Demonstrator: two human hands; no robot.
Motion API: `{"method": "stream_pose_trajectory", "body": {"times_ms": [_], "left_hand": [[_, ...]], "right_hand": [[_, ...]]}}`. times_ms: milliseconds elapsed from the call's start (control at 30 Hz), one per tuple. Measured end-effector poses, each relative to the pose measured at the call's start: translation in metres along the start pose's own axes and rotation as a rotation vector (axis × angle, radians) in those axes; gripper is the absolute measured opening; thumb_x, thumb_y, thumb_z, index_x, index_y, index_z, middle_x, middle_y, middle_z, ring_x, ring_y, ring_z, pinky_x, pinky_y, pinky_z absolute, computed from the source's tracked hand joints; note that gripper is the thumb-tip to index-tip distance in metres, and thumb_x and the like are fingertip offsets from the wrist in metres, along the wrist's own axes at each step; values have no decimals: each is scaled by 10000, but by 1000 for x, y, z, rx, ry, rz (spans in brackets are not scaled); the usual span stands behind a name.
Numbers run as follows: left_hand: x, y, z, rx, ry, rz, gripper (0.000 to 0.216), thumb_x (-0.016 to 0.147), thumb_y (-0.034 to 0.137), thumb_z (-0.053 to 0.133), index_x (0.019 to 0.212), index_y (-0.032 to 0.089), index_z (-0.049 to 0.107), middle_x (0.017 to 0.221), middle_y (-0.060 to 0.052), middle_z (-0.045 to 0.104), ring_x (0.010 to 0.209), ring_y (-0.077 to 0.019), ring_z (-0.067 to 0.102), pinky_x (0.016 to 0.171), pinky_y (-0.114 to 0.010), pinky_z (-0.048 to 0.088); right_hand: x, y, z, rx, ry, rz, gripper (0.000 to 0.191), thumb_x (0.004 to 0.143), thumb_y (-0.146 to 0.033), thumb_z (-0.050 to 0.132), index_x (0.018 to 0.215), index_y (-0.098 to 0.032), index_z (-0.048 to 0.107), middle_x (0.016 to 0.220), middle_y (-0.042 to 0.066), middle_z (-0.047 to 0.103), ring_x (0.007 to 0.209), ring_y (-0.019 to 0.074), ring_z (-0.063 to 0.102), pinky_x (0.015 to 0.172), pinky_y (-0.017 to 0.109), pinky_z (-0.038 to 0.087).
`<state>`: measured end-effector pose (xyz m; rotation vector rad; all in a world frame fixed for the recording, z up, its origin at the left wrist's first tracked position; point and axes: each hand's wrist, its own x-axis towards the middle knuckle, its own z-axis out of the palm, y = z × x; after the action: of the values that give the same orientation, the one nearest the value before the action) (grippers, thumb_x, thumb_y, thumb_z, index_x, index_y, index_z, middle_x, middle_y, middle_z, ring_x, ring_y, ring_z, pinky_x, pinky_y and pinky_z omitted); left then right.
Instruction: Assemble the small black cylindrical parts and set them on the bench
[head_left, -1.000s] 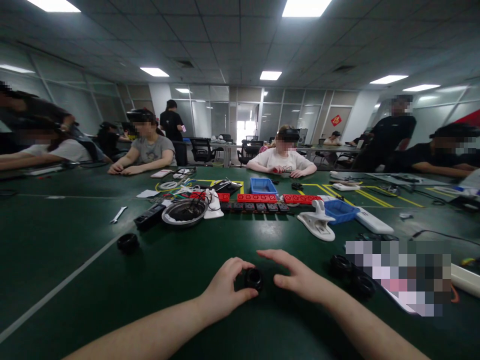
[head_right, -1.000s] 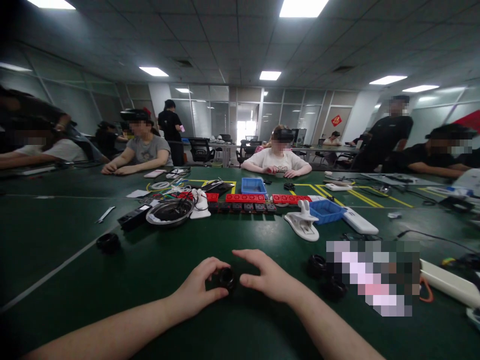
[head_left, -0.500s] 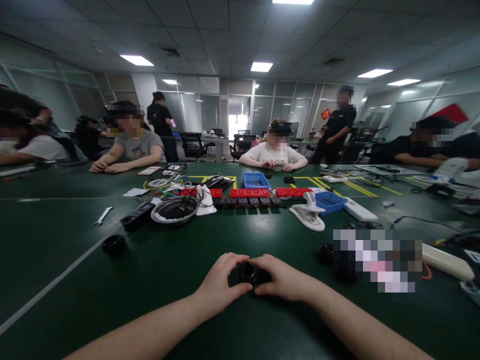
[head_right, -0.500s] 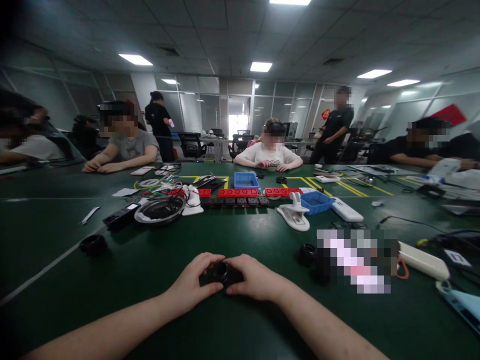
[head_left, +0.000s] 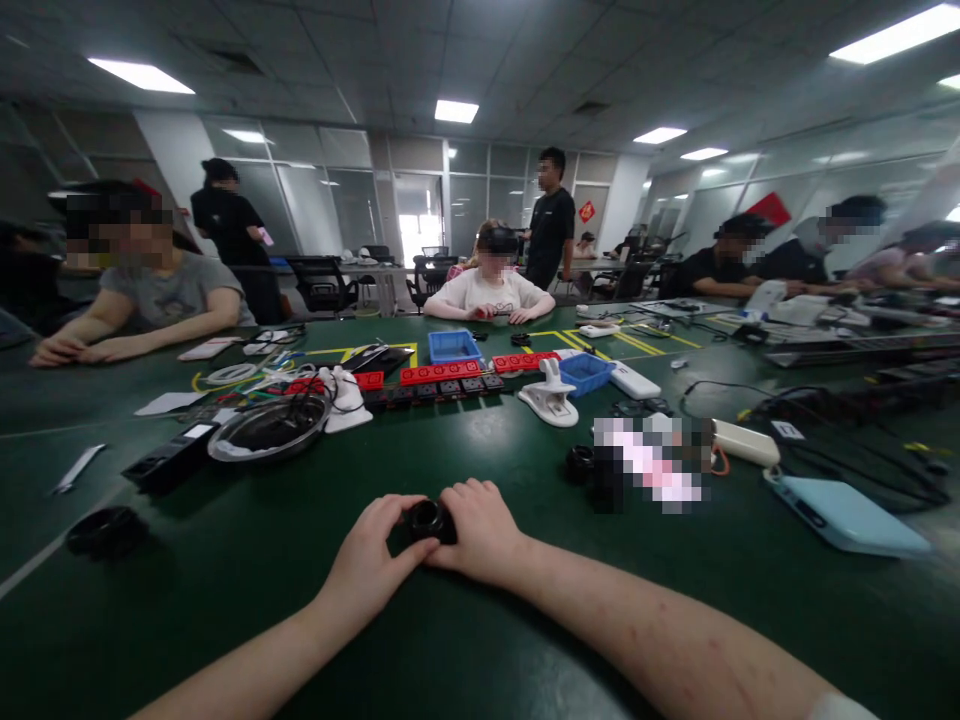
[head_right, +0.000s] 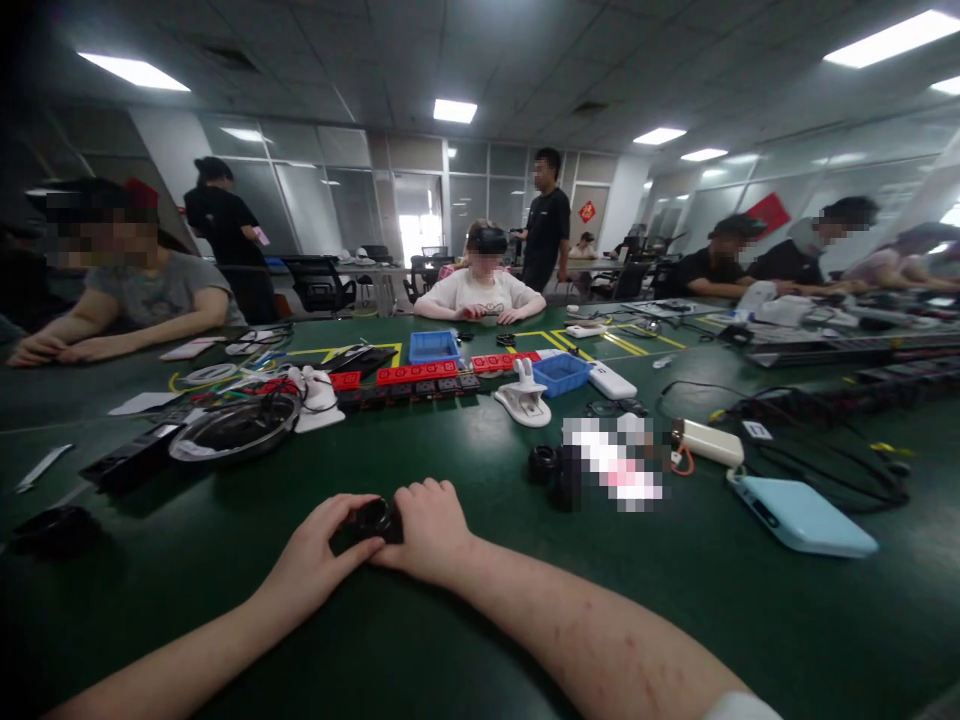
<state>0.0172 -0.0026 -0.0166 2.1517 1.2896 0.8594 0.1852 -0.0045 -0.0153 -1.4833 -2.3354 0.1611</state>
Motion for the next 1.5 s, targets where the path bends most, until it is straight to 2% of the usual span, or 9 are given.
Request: {"method": "stream_pose_trajectory", "body": {"times_ms": [133, 300, 533, 667, 733, 867, 1067, 1333, 1500], "left_hand": [[3, -1, -5, -61, -138, 70, 308, 724, 294, 558, 1023, 225, 546, 1008, -50, 558, 944, -224, 511, 791, -354, 438], [4, -1, -8, -98, -199, 86, 339, 738, 281, 542, 1075, 251, 524, 1064, -48, 536, 964, -215, 504, 770, -319, 450], [-1, 0, -1, -28, -113, 31, 320, 722, 316, 569, 1028, 229, 531, 1025, -57, 539, 970, -231, 493, 836, -383, 415], [-2, -2, 2, -9, -66, 4, 312, 718, 312, 571, 1016, 230, 526, 1017, -48, 539, 972, -234, 492, 845, -407, 409], [-1, -1, 1, -4, -61, 15, 304, 715, 310, 571, 1005, 224, 530, 1009, -49, 543, 967, -234, 495, 843, -405, 411], [0, 1, -2, -21, -100, 68, 298, 726, 300, 555, 1013, 224, 531, 1011, -55, 534, 964, -232, 488, 815, -376, 421], [1, 2, -4, -89, -204, 61, 362, 726, 291, 558, 1083, 254, 509, 1030, -49, 523, 910, -213, 507, 751, -323, 442], [0, 6, -6, -105, -225, 54, 328, 694, 254, 582, 1020, 241, 542, 982, -37, 542, 862, -200, 520, 692, -289, 446], [0, 8, -5, -60, -210, 51, 310, 683, 277, 599, 986, 225, 551, 953, -42, 549, 861, -208, 518, 696, -302, 436]], "right_hand": [[5, 12, -9, 237, -160, -198, 470, 610, -428, 656, 973, -153, 540, 871, 43, 573, 795, 179, 507, 709, 287, 387], [14, 29, -15, 504, -368, -256, 255, 642, -235, 665, 861, -138, 576, 747, -22, 537, 672, 102, 490, 597, 194, 379], [7, 18, -3, 385, -249, -37, 409, 520, -445, 714, 762, -162, 546, 690, -33, 514, 611, 104, 460, 505, 192, 327], [1, 1, 2, 67, -40, 65, 474, 528, -577, 636, 710, -151, 535, 703, 25, 537, 679, 173, 472, 608, 289, 354], [0, -3, 1, 24, -11, 55, 505, 530, -597, 619, 742, -146, 542, 742, 49, 549, 727, 200, 477, 652, 327, 358], [3, 4, -7, 212, -136, -93, 564, 556, -545, 642, 957, -161, 534, 865, 50, 560, 790, 194, 492, 695, 317, 374], [15, 30, -18, 499, -431, -327, 276, 663, -231, 649, 907, -132, 567, 807, -2, 525, 739, 119, 497, 659, 215, 395], [16, 32, -19, 466, -424, -360, 238, 671, -247, 650, 872, -140, 579, 785, -18, 494, 726, 109, 479, 638, 198, 380], [12, 26, -15, 311, -347, -292, 381, 620, -459, 647, 821, -150, 554, 715, -18, 502, 642, 113, 471, 533, 194, 345]]}}
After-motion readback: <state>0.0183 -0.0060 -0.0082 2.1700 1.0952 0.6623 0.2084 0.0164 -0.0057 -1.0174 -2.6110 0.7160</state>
